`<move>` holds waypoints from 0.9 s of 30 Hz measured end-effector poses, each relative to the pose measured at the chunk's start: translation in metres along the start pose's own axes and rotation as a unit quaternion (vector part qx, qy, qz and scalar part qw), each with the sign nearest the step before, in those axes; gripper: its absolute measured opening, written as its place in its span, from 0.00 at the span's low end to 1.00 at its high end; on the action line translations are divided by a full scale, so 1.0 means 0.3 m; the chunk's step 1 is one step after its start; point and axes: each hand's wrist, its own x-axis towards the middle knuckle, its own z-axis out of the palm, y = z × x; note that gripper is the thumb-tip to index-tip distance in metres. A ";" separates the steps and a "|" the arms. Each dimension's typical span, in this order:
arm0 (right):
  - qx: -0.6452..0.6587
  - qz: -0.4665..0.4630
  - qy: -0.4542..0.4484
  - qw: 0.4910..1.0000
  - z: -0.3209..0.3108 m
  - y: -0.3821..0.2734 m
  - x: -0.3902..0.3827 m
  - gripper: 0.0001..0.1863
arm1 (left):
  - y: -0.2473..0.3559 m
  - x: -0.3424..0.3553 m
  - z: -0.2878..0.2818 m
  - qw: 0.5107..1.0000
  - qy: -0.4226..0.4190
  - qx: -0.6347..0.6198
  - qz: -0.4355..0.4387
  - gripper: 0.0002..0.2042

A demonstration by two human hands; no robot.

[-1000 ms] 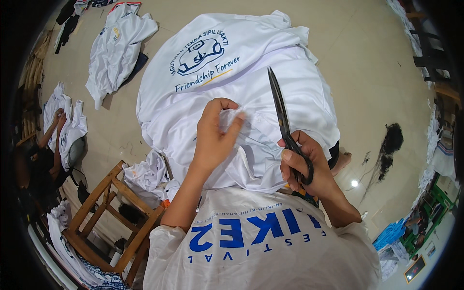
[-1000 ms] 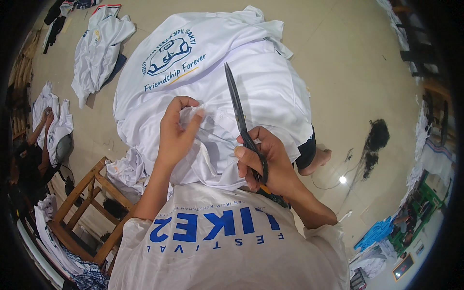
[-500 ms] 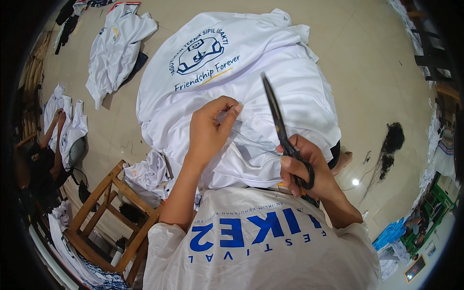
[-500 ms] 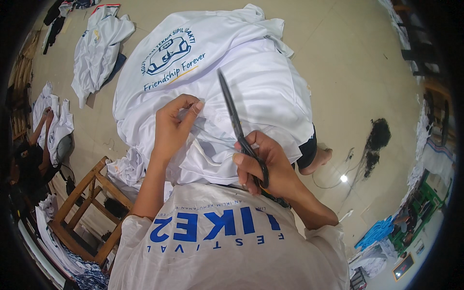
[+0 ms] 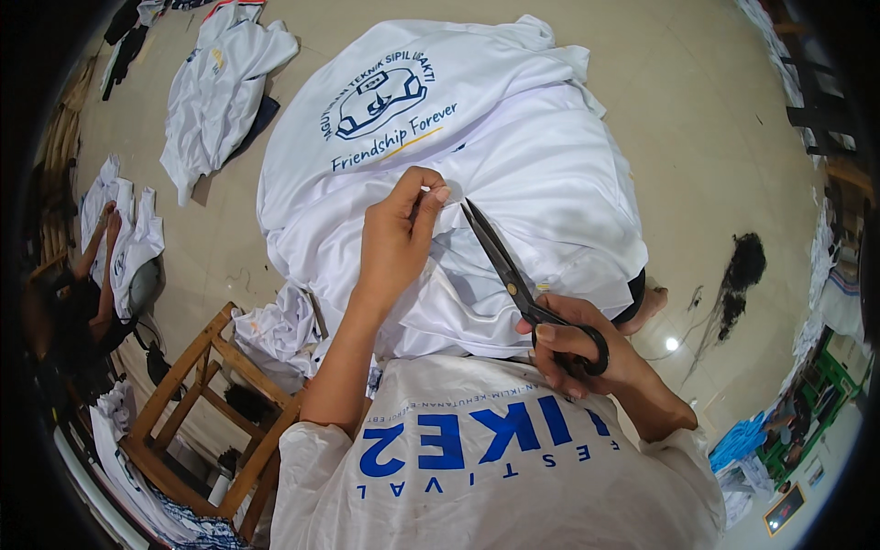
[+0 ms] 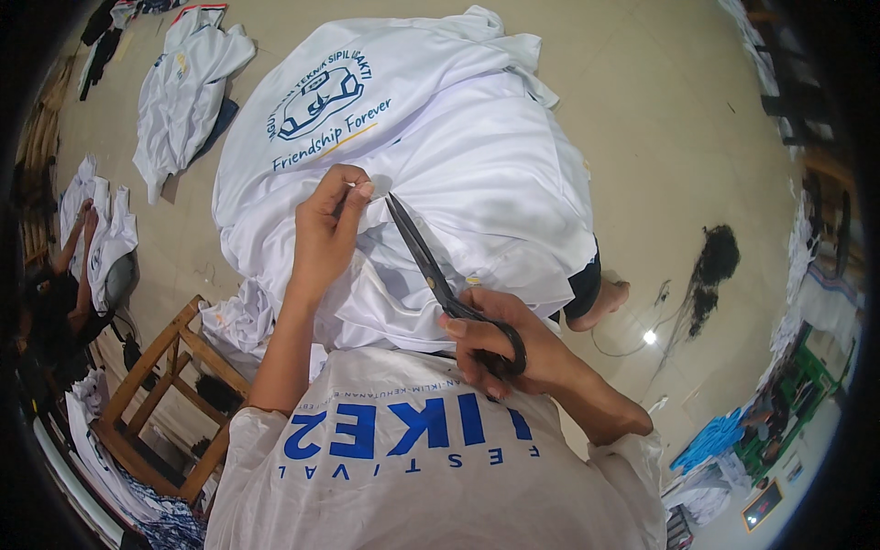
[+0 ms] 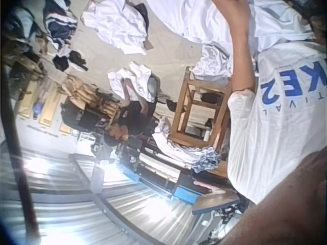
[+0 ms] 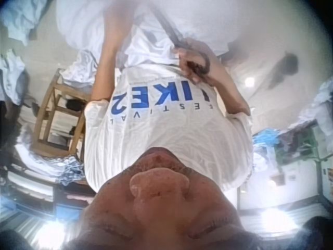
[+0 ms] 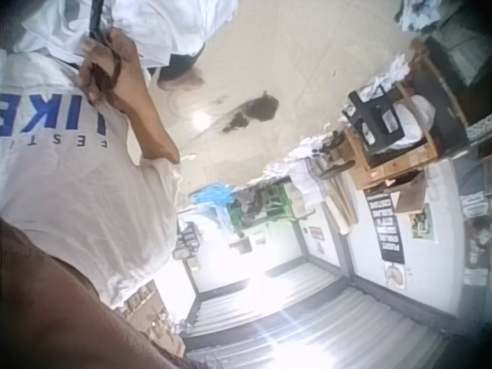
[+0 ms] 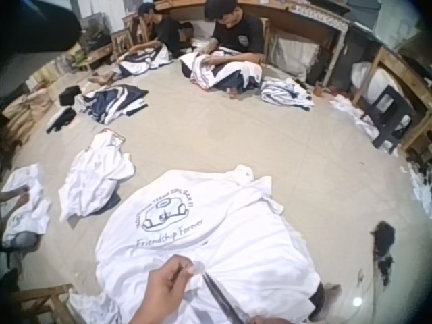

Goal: The person uses scissors to cut the tags and loose threads off a white t-shirt. They hold the shirt on their lap, snip the fabric, and occasionally flip the garment to access different areas.

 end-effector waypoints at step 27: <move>0.107 0.027 -0.026 0.994 -0.007 0.015 0.005 0.24 | 0.047 -0.020 0.011 0.997 0.025 0.075 0.020 0.04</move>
